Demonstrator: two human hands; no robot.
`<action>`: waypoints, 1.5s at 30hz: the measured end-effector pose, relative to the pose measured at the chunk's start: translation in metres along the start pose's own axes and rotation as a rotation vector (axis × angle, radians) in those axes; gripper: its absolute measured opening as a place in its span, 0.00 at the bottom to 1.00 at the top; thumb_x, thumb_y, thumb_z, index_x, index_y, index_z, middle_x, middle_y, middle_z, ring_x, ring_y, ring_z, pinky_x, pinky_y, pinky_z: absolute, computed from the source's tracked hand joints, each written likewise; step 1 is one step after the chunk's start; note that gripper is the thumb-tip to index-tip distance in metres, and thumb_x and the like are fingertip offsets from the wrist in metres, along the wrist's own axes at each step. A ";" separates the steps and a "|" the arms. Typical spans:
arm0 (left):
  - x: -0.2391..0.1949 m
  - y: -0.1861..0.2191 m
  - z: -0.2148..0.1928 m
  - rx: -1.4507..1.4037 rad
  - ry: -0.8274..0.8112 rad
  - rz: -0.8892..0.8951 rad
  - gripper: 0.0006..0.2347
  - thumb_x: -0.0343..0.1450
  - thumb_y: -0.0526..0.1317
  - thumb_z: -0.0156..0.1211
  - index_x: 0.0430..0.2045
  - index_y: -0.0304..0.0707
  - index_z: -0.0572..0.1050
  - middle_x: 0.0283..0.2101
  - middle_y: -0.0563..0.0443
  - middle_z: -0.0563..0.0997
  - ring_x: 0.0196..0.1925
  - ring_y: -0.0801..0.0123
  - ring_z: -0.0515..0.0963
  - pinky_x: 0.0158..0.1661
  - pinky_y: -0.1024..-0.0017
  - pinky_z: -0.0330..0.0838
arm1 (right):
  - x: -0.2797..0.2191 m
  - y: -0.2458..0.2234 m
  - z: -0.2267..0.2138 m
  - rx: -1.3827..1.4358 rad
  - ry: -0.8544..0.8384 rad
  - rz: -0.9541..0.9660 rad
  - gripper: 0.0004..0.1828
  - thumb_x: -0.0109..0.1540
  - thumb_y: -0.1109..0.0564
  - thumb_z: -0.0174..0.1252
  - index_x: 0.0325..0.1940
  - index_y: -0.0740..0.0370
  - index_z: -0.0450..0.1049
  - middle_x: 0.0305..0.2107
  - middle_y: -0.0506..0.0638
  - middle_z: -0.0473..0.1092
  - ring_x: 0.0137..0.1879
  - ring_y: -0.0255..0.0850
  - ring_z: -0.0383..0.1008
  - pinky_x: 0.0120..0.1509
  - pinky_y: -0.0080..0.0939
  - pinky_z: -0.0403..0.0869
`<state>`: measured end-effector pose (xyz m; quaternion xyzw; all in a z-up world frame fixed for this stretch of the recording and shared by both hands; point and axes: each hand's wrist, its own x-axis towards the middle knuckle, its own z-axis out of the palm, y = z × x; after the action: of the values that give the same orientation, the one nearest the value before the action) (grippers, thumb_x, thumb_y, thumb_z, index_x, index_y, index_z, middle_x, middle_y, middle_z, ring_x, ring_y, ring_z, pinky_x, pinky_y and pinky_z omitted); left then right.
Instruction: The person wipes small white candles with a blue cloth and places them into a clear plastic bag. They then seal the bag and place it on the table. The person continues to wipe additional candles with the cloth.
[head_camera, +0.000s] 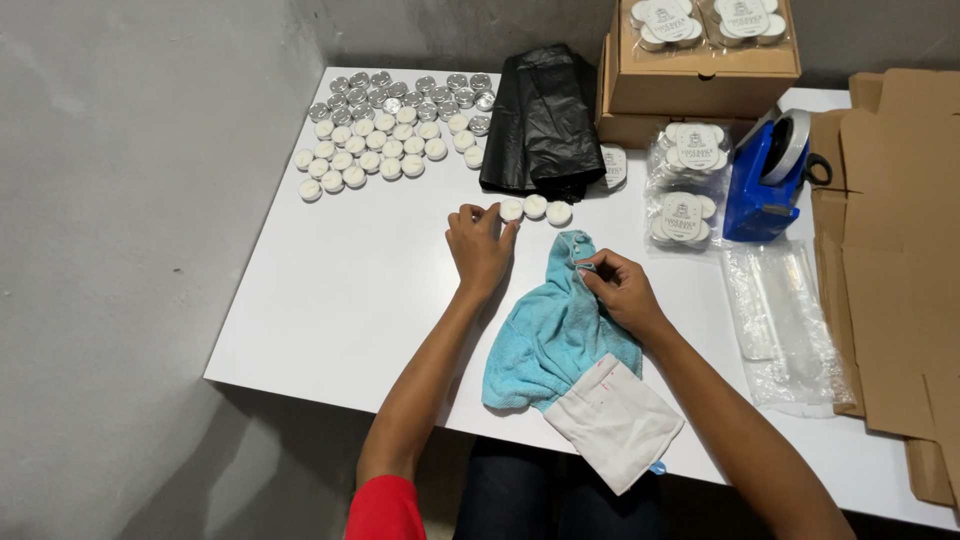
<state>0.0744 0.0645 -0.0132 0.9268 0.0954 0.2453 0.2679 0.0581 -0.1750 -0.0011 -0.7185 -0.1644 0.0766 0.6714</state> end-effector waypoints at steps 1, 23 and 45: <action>0.002 0.000 0.000 -0.003 -0.009 -0.005 0.15 0.67 0.45 0.71 0.45 0.41 0.81 0.41 0.49 0.72 0.46 0.58 0.69 0.43 0.63 0.64 | 0.001 0.001 0.000 -0.016 0.005 -0.003 0.04 0.64 0.62 0.64 0.41 0.66 0.79 0.25 0.50 0.74 0.36 0.32 0.68 0.44 0.38 0.72; 0.105 -0.087 0.044 -0.179 0.027 -0.192 0.16 0.70 0.41 0.67 0.51 0.37 0.77 0.47 0.47 0.77 0.50 0.58 0.81 0.50 0.62 0.79 | 0.004 0.020 -0.004 -0.021 0.021 0.033 0.03 0.64 0.64 0.63 0.41 0.67 0.78 0.27 0.53 0.75 0.38 0.32 0.69 0.44 0.38 0.72; -0.035 0.039 -0.038 -0.752 -0.104 -0.001 0.18 0.66 0.39 0.72 0.48 0.31 0.79 0.39 0.40 0.84 0.37 0.58 0.85 0.38 0.68 0.79 | 0.002 0.005 -0.002 0.165 0.047 0.047 0.10 0.65 0.62 0.61 0.49 0.66 0.80 0.34 0.52 0.78 0.42 0.33 0.73 0.50 0.39 0.72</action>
<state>0.0266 0.0384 0.0219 0.7749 -0.0144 0.2156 0.5939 0.0613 -0.1761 -0.0059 -0.6660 -0.1247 0.0889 0.7301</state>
